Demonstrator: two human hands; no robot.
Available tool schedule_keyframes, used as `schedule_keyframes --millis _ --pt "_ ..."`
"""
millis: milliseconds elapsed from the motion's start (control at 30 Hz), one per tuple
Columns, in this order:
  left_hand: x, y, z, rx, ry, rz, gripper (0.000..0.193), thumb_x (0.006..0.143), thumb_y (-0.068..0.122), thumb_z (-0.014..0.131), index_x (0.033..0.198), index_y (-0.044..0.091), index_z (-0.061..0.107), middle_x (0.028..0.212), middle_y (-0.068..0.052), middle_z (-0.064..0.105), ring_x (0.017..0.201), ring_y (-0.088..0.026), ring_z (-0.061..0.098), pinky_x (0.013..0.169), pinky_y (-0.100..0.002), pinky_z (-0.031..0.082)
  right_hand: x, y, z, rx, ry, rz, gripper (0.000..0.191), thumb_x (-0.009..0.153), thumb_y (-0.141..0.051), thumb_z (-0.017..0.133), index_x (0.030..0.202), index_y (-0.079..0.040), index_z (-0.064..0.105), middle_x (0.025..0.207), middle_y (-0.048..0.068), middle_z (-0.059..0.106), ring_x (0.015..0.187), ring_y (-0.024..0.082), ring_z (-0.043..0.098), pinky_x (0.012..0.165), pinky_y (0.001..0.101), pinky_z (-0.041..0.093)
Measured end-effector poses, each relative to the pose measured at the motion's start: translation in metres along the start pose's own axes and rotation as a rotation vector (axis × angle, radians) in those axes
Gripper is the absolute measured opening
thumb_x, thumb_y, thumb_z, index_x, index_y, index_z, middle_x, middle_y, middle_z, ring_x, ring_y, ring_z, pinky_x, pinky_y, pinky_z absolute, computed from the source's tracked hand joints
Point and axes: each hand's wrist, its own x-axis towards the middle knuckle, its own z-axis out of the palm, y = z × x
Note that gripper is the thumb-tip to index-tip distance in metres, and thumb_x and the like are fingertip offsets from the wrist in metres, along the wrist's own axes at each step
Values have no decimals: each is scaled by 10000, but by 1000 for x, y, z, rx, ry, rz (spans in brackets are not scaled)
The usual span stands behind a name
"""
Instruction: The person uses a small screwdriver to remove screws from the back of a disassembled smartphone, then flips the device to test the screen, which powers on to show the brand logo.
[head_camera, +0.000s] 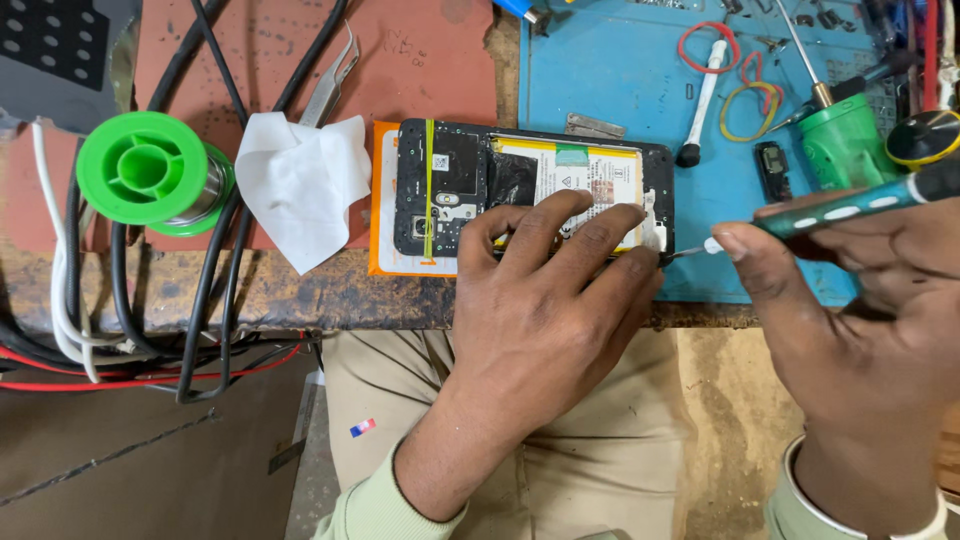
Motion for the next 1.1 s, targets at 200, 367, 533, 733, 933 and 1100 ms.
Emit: schedule_keyframes --millis 200,367,533,733,933,1100 --pt "-1 0 1 -8 7 -3 175 995 243 788 1132 151 732 1331 21 651 1303 -222 583 1107 -447 350 -3 -1 2 -5 32 80 277 912 40 739 1132 133 599 1050 207 710 943 211 714 829 254 590" --pt "-1 0 1 3 1 -5 165 993 247 794 1116 158 732 1320 22 653 1295 -220 585 1108 -451 350 4 -10 3 -70 -13 51 257 885 65 737 1098 140 616 999 224 708 908 226 714 817 286 584" --pt "0 1 1 -1 4 -3 171 977 249 797 1106 159 731 1317 20 656 1288 -222 586 1107 -455 354 3 -4 0 30 -50 19 253 892 59 704 1099 126 573 1073 202 683 980 214 712 884 276 608" --pt "-1 0 1 -3 5 0 170 970 252 794 1102 163 732 1318 18 654 1293 -225 584 1108 -455 357 -14 8 2 -117 32 42 296 943 88 764 1169 161 587 1059 252 705 923 276 714 873 327 591" --pt "0 1 0 -11 9 4 175 983 269 797 1101 162 725 1331 20 650 1304 -224 578 1121 -454 349 0 0 4 28 -33 -84 318 926 83 752 1156 143 541 1137 240 685 998 250 725 910 307 619" --pt "-2 1 0 17 -7 9 225 972 309 801 1142 180 731 1356 27 641 1322 -221 565 1144 -460 344 -6 12 10 -11 58 -154 256 990 99 738 1119 169 529 1084 250 678 904 245 721 823 296 618"
